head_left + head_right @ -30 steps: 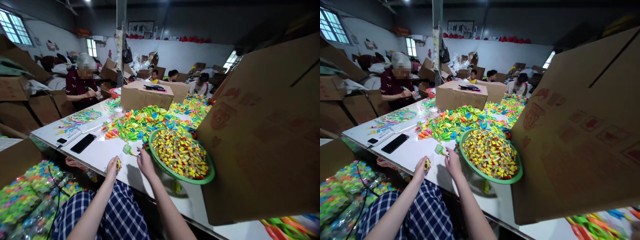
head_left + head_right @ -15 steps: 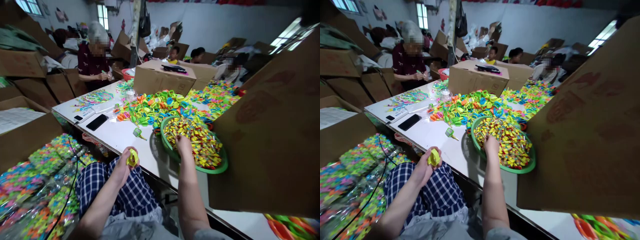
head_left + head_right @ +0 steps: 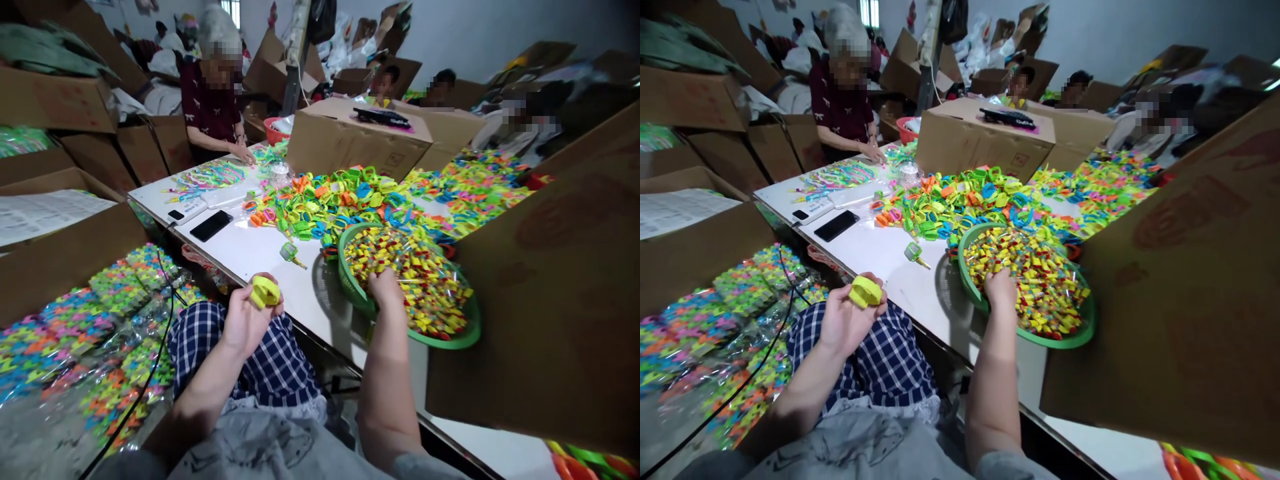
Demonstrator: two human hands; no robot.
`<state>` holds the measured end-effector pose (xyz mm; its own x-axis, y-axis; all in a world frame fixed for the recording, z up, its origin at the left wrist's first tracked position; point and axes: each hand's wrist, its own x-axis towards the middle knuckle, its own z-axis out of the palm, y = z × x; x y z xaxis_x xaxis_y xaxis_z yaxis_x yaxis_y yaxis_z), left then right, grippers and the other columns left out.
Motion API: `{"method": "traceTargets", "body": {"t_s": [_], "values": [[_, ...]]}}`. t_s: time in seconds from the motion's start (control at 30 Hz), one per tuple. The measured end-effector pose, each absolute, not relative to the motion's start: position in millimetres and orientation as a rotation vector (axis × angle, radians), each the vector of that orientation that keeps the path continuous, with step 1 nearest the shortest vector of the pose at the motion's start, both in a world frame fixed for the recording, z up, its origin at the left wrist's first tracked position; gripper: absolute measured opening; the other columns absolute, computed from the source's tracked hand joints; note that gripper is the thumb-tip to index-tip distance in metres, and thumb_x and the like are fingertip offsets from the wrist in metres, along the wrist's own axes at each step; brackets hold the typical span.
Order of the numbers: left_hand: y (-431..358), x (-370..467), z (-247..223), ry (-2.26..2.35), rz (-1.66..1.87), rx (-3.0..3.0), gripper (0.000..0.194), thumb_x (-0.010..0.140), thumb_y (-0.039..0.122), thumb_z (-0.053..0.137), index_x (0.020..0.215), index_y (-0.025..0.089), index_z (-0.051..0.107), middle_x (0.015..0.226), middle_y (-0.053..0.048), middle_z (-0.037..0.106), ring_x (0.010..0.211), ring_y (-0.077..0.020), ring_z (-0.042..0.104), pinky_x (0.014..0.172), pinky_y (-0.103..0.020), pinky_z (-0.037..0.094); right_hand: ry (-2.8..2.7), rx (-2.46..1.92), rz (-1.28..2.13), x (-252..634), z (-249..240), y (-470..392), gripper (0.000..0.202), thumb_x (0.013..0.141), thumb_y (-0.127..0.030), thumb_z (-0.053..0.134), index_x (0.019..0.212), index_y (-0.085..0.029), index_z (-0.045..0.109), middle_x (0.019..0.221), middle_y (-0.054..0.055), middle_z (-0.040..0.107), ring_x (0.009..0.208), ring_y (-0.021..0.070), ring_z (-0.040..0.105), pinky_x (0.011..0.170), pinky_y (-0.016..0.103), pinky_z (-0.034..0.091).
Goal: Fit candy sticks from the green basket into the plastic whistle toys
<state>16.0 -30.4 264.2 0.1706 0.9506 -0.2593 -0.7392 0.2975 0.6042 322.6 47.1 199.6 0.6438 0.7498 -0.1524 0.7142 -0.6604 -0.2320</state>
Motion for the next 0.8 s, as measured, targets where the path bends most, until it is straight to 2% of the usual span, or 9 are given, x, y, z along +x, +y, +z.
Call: {"method": "traceTargets", "body": {"t_s": [0.13, 0.37, 0.47, 0.57, 0.6, 0.7, 0.8], "values": [[-35, 15, 261, 0.700, 1.277, 0.348, 0.024, 0.061, 0.027, 0.058, 0.083, 0.020, 0.054, 0.084, -0.002, 0.059, 0.075, -0.0154, 0.060, 0.063, -0.025, 0.048, -1.307, -2.696, 0.366, 320, 199, 49, 0.046, 0.090, -0.038, 0.037, 0.117, -0.006, 0.057, 0.115, 0.024, 0.062, 0.110, 0.0345, 0.058, 0.089, 0.043, 0.045], [-40, 18, 250, 0.680, 1.244, 0.314, 0.030, 0.057, 0.019, 0.066, 0.083, 0.020, 0.052, 0.099, -0.005, 0.065, 0.098, -0.0197, 0.062, 0.079, -0.026, 0.048, -1.391, -2.627, 0.310, 320, 196, 44, 0.040, 0.090, -0.041, 0.042, 0.107, -0.012, 0.063, 0.106, 0.017, 0.066, 0.104, 0.0303, 0.061, 0.089, 0.039, 0.045], [-44, 18, 246, 0.669, 1.210, 0.309, 0.030, 0.058, 0.020, 0.065, 0.084, 0.021, 0.050, 0.104, -0.006, 0.066, 0.104, -0.0234, 0.062, 0.083, -0.033, 0.050, -1.294, -2.652, 0.218, 323, 198, 43, 0.045, 0.089, -0.037, 0.047, 0.123, -0.008, 0.054, 0.116, 0.022, 0.061, 0.110, 0.0338, 0.057, 0.090, 0.043, 0.045], [-48, 15, 246, 0.668, 1.162, 0.301, 0.028, 0.061, 0.022, 0.064, 0.084, 0.023, 0.049, 0.108, -0.005, 0.065, 0.107, -0.0278, 0.061, 0.076, -0.038, 0.054, -1.332, -2.613, 0.036, 328, 209, 52, 0.057, 0.090, -0.030, 0.045, 0.140, -0.005, 0.036, 0.130, 0.026, 0.051, 0.120, 0.0368, 0.050, 0.094, 0.047, 0.042], [-49, 14, 247, 0.673, 1.150, 0.306, 0.026, 0.061, 0.022, 0.064, 0.082, 0.022, 0.049, 0.109, -0.004, 0.065, 0.109, -0.0287, 0.060, 0.073, -0.038, 0.054, -1.455, -2.578, 0.017, 330, 214, 59, 0.057, 0.089, -0.026, 0.045, 0.142, -0.007, 0.033, 0.132, 0.025, 0.050, 0.121, 0.0362, 0.049, 0.095, 0.046, 0.041], [-50, 8, 248, 0.702, 1.159, 0.318, 0.024, 0.056, 0.017, 0.063, 0.076, 0.021, 0.050, 0.107, -0.005, 0.066, 0.109, -0.0277, 0.060, 0.068, -0.030, 0.053, -1.901, -2.442, 0.123, 334, 228, 85, 0.053, 0.086, -0.016, 0.047, 0.139, -0.017, 0.044, 0.134, 0.017, 0.052, 0.122, 0.0303, 0.050, 0.099, 0.040, 0.039], [-49, 4, 248, 0.745, 1.222, 0.290, 0.031, 0.050, 0.013, 0.060, 0.080, 0.020, 0.057, 0.101, -0.006, 0.066, 0.099, -0.0230, 0.063, 0.067, -0.024, 0.051, -2.043, -2.401, 0.274, 331, 233, 109, 0.034, 0.081, -0.018, 0.058, 0.114, -0.018, 0.066, 0.119, 0.012, 0.065, 0.108, 0.0247, 0.060, 0.092, 0.031, 0.043]]}}
